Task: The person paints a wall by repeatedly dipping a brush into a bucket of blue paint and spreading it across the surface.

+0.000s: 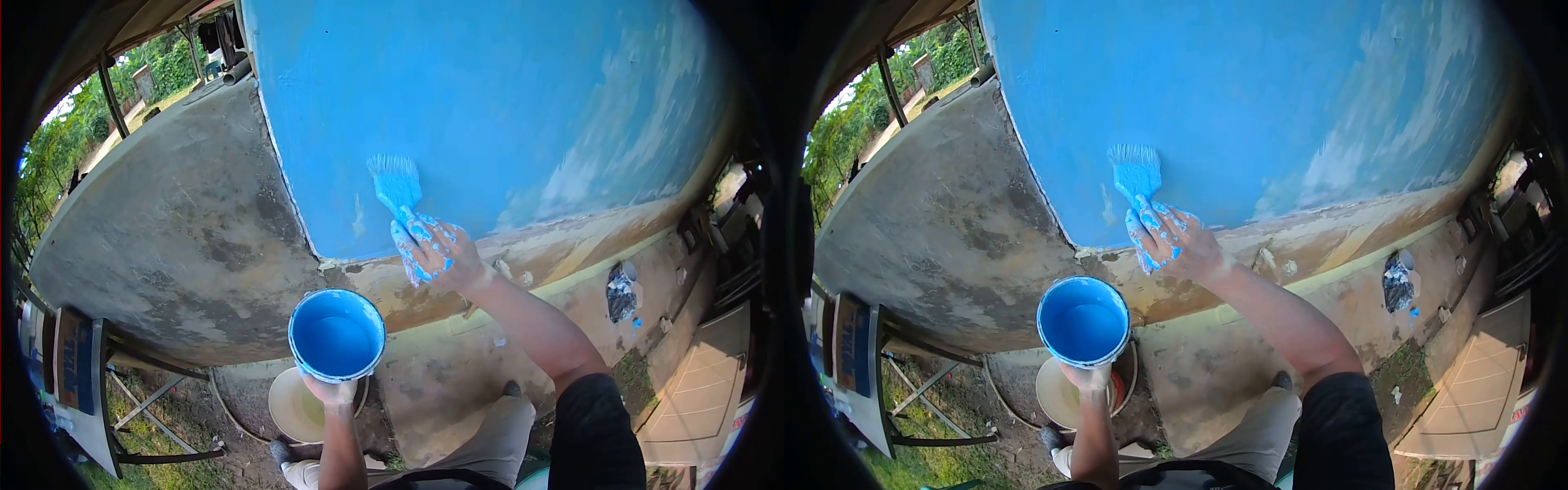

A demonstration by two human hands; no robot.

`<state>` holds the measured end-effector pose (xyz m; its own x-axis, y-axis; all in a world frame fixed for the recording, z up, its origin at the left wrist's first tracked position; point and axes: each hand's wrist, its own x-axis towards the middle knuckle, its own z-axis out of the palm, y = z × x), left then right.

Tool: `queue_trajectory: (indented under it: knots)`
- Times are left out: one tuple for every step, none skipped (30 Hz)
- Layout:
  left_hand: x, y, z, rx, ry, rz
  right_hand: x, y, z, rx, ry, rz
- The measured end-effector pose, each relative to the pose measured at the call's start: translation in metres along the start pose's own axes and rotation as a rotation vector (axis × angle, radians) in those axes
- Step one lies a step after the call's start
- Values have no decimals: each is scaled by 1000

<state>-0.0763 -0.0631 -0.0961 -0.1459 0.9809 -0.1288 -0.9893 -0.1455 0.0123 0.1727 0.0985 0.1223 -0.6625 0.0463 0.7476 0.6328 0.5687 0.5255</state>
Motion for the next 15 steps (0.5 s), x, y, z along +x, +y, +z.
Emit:
queue_trajectory:
  knots:
    - [2,3,0,-12,-9,-27,-20,-15,14,28,-60,-2]
    - [6,8,2,12,-21,-38,-51,-37,28,67,-134,-44]
    - [6,5,5,38,-27,-28,-75,-51,37,114,-213,-100]
    - [4,5,6,66,-26,-20,-83,-57,38,113,-211,-87]
    - [2,6,6,79,-21,-25,-92,-62,39,242,-326,-75]
    - [3,7,4,72,-20,-40,-96,-65,36,372,-440,-63]
    - [1,8,6,64,-18,-57,-95,-58,31,373,-442,-49]
    - [0,7,8,70,-17,-66,-93,-41,30,340,-430,-48]
    - [-1,5,13,97,-19,-69,-85,-23,29,303,-417,-53]
    - [-1,2,17,122,-22,-70,-70,-5,21,296,-417,-52]
    - [1,0,17,120,-26,-74,-47,14,5,260,-352,-24]
    - [3,-2,15,100,-18,-59,-30,26,-8,226,-286,1]
    - [4,-4,15,81,-8,-42,-19,30,-17,225,-287,-1]
    - [5,-5,14,78,-7,-41,-9,32,-24,175,-165,-18]
    - [5,-6,13,57,-4,-37,-4,32,-25,124,-42,-35]
